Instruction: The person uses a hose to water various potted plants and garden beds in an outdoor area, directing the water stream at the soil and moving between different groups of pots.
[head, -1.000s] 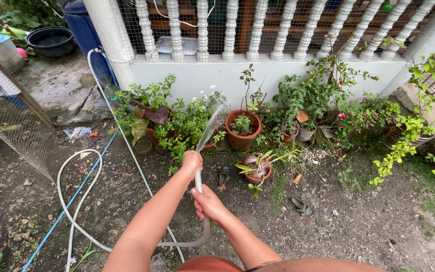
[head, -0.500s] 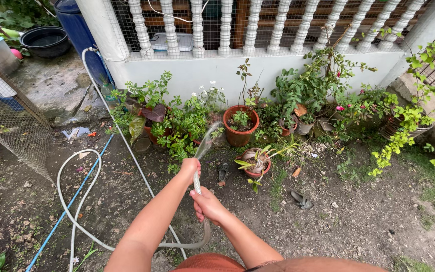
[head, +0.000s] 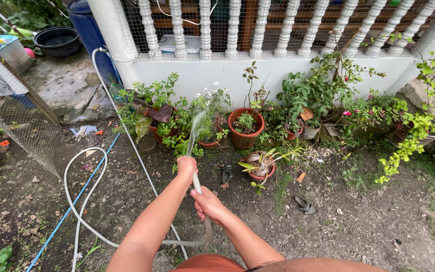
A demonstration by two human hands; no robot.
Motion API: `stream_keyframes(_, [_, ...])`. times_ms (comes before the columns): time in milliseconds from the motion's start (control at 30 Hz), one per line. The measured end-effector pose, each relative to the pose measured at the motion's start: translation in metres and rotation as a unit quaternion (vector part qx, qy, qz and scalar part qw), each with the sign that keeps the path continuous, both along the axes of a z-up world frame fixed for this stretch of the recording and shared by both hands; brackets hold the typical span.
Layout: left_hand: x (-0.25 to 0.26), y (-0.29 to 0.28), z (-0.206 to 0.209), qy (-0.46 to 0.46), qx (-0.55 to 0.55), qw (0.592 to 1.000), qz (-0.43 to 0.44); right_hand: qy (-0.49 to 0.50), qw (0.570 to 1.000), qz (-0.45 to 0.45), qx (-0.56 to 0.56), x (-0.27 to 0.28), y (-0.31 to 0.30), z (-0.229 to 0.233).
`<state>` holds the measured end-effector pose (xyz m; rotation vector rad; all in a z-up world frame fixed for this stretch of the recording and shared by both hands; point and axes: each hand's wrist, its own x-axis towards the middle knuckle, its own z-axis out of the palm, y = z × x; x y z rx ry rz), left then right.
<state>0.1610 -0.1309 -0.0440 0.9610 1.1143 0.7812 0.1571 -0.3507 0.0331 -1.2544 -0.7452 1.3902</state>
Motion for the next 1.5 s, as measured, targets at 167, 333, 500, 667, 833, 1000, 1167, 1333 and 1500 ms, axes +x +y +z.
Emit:
stream_keyframes(167, [-0.01, 0.011, -0.012, 0.018, -0.001, 1.0, 0.022, -0.015, 1.0, 0.024, -0.001, -0.004, 0.006, -0.001])
stream_keyframes(333, [-0.022, 0.015, -0.011, 0.044, -0.013, 0.997, 0.055, -0.005, 0.999, 0.037, -0.005, -0.008, 0.013, -0.003])
stream_keyframes(500, [-0.05, 0.022, -0.027, -0.045, -0.007, 0.995, 0.092, -0.028, 0.995, 0.096, -0.01, -0.014, 0.024, -0.014])
stream_keyframes(667, [-0.066, 0.027, -0.029, -0.031, -0.057, 0.996, 0.056, -0.029, 0.993, 0.115, -0.003, -0.018, 0.034, -0.028])
stream_keyframes(833, [-0.075, 0.029, -0.042, -0.065, -0.067, 0.995, 0.039, -0.045, 0.991, 0.126, -0.001, -0.021, 0.041, -0.037])
stream_keyframes(1000, [-0.094, 0.027, -0.054, -0.089, -0.115, 0.989, 0.012, -0.089, 0.986, 0.141, -0.03, -0.035, 0.045, -0.041])
stream_keyframes(1167, [-0.092, 0.037, -0.053, -0.101, -0.171, 0.979, -0.039, -0.091, 0.991, 0.086, -0.052, -0.06, 0.058, -0.039])
stream_keyframes(1333, [-0.081, 0.05, -0.039, -0.07, -0.21, 0.967, -0.127, -0.101, 0.991, 0.014, -0.085, -0.083, 0.07, -0.017])
stream_keyframes(1500, [-0.065, 0.055, -0.016, -0.114, -0.143, 0.955, -0.232, -0.094, 0.987, -0.083, -0.096, -0.094, 0.076, -0.006])
